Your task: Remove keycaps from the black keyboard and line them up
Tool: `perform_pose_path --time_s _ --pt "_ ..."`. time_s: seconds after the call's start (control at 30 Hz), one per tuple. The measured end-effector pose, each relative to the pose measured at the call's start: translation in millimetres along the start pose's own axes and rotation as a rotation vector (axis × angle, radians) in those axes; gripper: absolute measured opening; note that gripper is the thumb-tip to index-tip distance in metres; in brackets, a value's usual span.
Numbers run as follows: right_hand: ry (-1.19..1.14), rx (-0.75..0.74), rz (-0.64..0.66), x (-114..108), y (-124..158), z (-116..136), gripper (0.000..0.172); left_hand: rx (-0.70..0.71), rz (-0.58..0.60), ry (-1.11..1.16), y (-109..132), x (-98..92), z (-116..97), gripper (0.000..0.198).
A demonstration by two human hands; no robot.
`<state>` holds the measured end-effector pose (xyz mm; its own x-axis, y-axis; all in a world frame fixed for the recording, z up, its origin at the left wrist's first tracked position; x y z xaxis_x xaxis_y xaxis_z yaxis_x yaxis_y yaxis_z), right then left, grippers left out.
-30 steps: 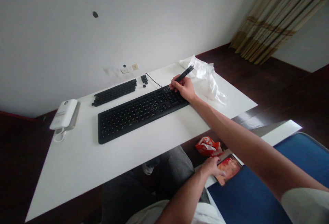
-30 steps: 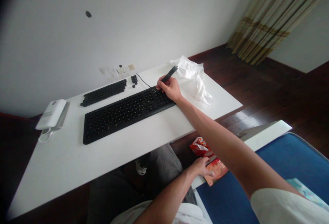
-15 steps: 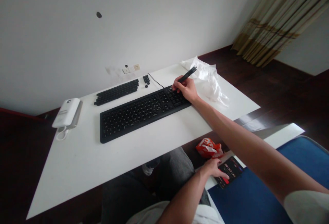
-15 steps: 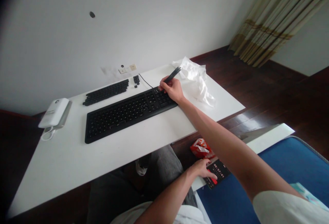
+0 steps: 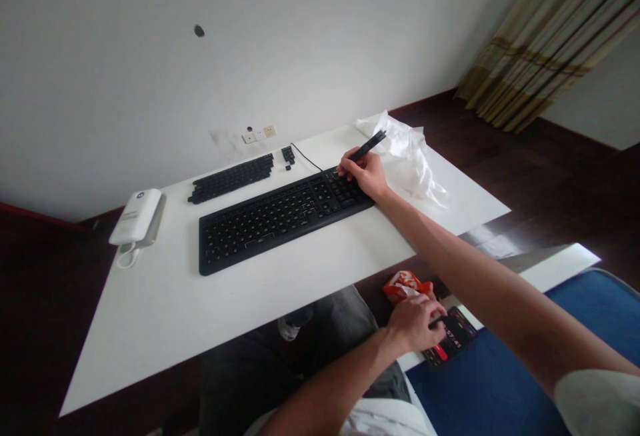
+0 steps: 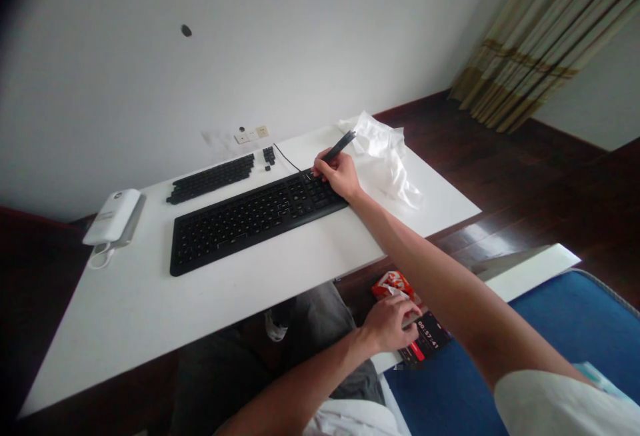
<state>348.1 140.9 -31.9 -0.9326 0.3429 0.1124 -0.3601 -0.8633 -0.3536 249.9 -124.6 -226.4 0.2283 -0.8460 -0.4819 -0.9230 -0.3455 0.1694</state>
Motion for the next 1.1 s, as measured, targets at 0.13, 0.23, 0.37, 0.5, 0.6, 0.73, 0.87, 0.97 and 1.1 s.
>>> perform_pose_path --time_s 0.13,0.23,0.37,0.5,0.6,0.73,0.87,0.97,1.1 --pt "0.026 -0.004 -0.017 -0.2 0.4 -0.1 0.021 0.475 -0.068 -0.451 48.6 -70.5 -48.2 0.021" --pt "0.051 -0.016 -0.018 -0.3 1.0 -0.3 0.02 0.721 -0.31 -0.578 76.4 -168.8 -81.7 0.023" --pt "0.089 -0.041 -0.016 0.0 2.0 1.8 0.02 0.395 -0.818 -0.638 82.2 -316.5 -94.3 0.026" --pt "0.128 -0.035 -0.014 0.9 3.6 3.0 0.02 0.142 -1.06 -0.775 78.6 -395.7 -74.8 0.027" --pt "0.181 -0.044 -0.027 2.4 5.5 3.8 0.02 0.023 -1.095 -0.828 76.0 -415.9 -46.8 0.024" --pt "0.263 -0.122 -0.085 7.8 1.4 14.8 0.02 -0.138 -1.079 -0.833 76.6 -429.7 -17.5 0.024" --pt "0.298 -0.186 0.01 19.4 -22.5 32.1 0.019 -0.217 -1.062 -0.832 80.3 -437.7 -11.8 0.022" --pt "0.267 -0.175 0.143 25.9 -44.4 33.5 0.019 -0.256 -0.973 -0.847 79.3 -433.5 -13.9 0.02" --pt "0.237 -0.183 0.09 20.5 -53.8 24.2 0.019 -0.238 -0.838 -0.848 73.5 -414.9 -18.8 0.021"
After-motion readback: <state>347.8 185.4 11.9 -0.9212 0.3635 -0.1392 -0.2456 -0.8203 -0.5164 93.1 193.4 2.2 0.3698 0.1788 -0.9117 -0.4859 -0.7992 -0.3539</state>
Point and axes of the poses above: each hand's wrist, its own y-axis away from the middle knuckle, its own x-axis out of the palm, z = x × y, the point moved 3 cm from there along -y, towards the middle knuckle, and after that the axes turned 7 degrees about -y, right-handed, at the moved point
